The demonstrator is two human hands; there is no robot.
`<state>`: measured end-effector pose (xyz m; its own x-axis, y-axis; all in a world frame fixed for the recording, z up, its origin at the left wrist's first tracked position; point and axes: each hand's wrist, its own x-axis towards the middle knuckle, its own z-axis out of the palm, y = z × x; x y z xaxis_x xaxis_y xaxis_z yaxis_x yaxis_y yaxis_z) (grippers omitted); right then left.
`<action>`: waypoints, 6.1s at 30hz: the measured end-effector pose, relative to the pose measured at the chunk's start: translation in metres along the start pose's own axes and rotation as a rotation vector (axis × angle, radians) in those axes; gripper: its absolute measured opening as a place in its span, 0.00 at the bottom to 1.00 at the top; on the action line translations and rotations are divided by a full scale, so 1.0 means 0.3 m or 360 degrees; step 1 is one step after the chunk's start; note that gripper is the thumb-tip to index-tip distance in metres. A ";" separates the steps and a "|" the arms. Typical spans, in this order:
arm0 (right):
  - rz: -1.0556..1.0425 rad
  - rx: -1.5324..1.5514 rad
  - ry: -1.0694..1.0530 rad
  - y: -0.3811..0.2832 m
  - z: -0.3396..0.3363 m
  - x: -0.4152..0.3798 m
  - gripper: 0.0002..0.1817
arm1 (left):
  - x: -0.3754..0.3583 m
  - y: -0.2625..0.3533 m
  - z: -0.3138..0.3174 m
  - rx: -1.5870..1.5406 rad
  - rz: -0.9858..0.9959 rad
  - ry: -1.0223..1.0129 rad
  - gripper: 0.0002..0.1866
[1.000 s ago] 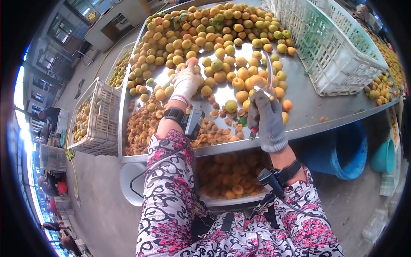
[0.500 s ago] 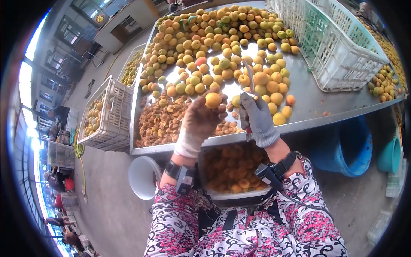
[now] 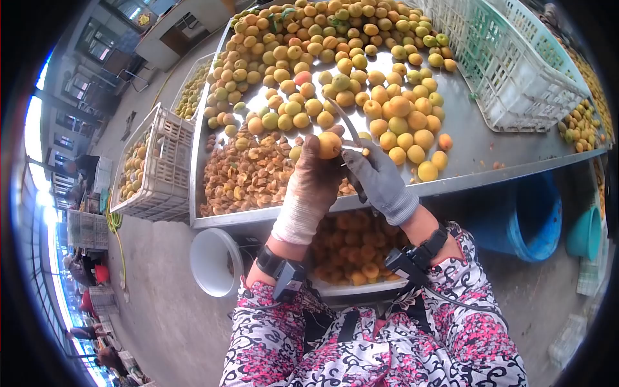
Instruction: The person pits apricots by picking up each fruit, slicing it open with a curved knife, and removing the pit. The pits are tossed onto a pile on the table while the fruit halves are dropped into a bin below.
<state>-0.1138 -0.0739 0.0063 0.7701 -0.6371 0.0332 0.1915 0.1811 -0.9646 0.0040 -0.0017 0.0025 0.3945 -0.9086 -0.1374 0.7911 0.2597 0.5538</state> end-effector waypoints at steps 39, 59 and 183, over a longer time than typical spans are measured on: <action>-0.0186 -0.0429 0.0120 0.016 0.018 0.011 0.20 | -0.025 0.001 -0.013 0.0347 -0.0003 0.0247 0.23; -0.0208 -0.1087 0.0011 -0.032 -0.015 0.008 0.25 | -0.073 0.055 0.010 0.1063 -0.0015 0.0130 0.23; -0.0178 -0.1039 -0.0004 0.007 -0.065 -0.008 0.22 | -0.155 0.076 0.039 0.1080 -0.0275 -0.0234 0.26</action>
<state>-0.1273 -0.0866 -0.0008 0.7685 -0.6239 0.1421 -0.1374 -0.3777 -0.9157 -0.0017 0.0426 0.0311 0.1847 -0.9655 -0.1834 0.3524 -0.1092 0.9295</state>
